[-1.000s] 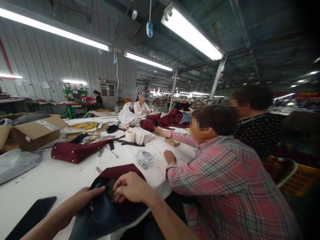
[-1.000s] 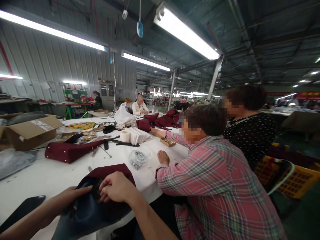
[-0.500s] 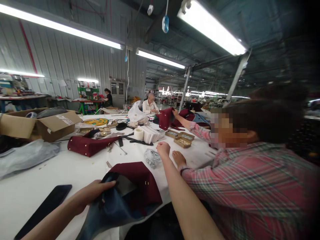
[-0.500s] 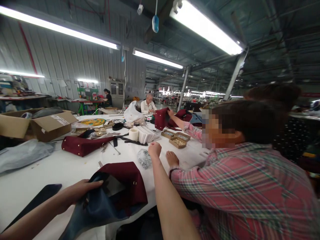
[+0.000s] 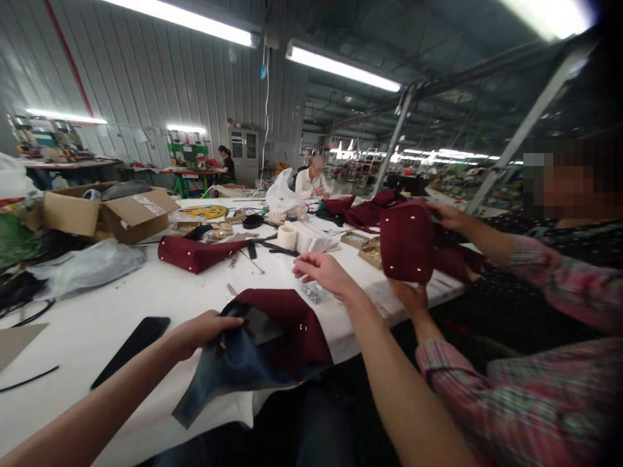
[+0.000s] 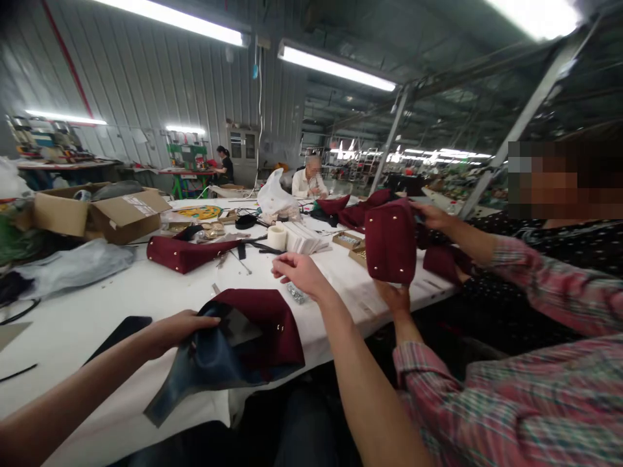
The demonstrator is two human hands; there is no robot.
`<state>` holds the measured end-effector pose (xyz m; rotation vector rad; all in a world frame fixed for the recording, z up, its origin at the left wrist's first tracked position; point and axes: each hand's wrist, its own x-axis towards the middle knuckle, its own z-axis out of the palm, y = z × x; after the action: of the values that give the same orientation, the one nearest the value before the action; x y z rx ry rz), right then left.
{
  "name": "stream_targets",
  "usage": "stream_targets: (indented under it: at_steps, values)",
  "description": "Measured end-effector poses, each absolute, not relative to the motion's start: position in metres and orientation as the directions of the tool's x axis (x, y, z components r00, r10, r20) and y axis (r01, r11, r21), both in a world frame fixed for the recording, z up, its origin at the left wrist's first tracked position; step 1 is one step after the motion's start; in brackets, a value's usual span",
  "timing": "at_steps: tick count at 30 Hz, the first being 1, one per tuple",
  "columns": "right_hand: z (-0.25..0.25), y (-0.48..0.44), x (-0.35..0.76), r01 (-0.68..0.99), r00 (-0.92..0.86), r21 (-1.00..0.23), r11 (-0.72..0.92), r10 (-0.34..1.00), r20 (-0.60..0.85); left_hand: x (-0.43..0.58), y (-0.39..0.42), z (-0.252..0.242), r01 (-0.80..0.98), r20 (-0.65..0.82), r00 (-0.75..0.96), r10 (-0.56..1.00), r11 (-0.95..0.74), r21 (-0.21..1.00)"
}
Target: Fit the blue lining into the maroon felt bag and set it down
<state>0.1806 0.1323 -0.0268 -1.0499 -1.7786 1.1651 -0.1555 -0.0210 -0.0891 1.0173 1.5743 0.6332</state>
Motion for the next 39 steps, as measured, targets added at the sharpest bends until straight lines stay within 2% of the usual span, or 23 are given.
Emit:
stream_targets:
  at_steps: [2,3,6,8,10,14,18,20,25,30,32,34,36,37,39]
  values:
    - [-0.018,0.094,0.171,0.323,-0.578,-0.876,0.358,0.808,0.117,-0.154,-0.017,-0.084,0.315,-0.531,-0.019,0.847,0.509,0.801]
    - [-0.015,0.079,0.165,0.38,-0.629,-0.798,0.467,0.764,0.148,-0.151,-0.015,-0.081,0.337,-0.54,-0.026,0.842,0.515,0.788]
    - [-0.019,0.064,0.137,0.507,-0.726,-0.431,0.747,0.639,0.254,-0.139,-0.012,-0.072,0.4,-0.54,-0.077,0.838,0.522,0.753]
    - [-0.03,0.076,0.107,0.538,-0.781,-0.23,0.811,0.582,0.226,-0.134,-0.012,-0.07,0.425,-0.538,-0.088,0.839,0.519,0.741]
    - [-0.044,0.096,0.076,0.514,-0.833,-0.137,0.847,0.531,0.156,-0.134,-0.011,-0.071,0.429,-0.531,-0.063,0.845,0.503,0.75]
    - [-0.071,0.123,0.036,0.479,-0.874,-0.154,0.864,0.485,0.004,-0.143,-0.013,-0.076,0.438,-0.49,-0.021,0.871,0.449,0.779]
    - [-0.087,0.125,0.027,0.524,-0.844,-0.176,0.834,0.536,0.025,-0.14,-0.016,-0.074,0.437,-0.466,-0.042,0.884,0.436,0.787]
    - [-0.091,0.128,0.027,0.527,-0.845,-0.19,0.828,0.535,-0.015,-0.135,-0.016,-0.074,0.431,-0.451,-0.063,0.89,0.432,0.792]
    - [-0.094,0.142,0.023,0.525,-0.851,-0.178,0.833,0.507,-0.136,-0.139,-0.009,-0.091,0.416,-0.409,-0.043,0.912,0.388,0.822]
    - [-0.09,0.14,0.025,0.438,-0.898,-0.198,0.877,0.419,-0.135,-0.149,-0.005,-0.113,0.407,-0.407,-0.07,0.911,0.398,0.822]
    - [-0.086,0.132,0.026,0.476,-0.879,-0.164,0.864,0.465,-0.103,-0.147,-0.012,-0.106,0.436,-0.376,-0.052,0.925,0.36,0.825]
    - [-0.084,0.127,0.026,0.556,-0.831,-0.142,0.819,0.548,-0.096,-0.142,-0.018,-0.094,0.46,-0.343,0.036,0.939,0.289,0.84]
    - [-0.085,0.125,0.025,0.565,-0.825,-0.139,0.813,0.561,-0.071,-0.133,-0.025,-0.083,0.579,-0.309,-0.016,0.951,0.261,0.772]
    - [-0.086,0.124,0.025,0.548,-0.836,-0.14,0.825,0.547,-0.049,-0.126,-0.03,-0.078,0.698,-0.233,-0.096,0.968,0.232,0.677]
    - [-0.087,0.121,0.024,0.535,-0.843,-0.126,0.835,0.537,-0.019,-0.108,-0.046,-0.069,0.89,0.065,-0.16,0.985,0.116,0.44]
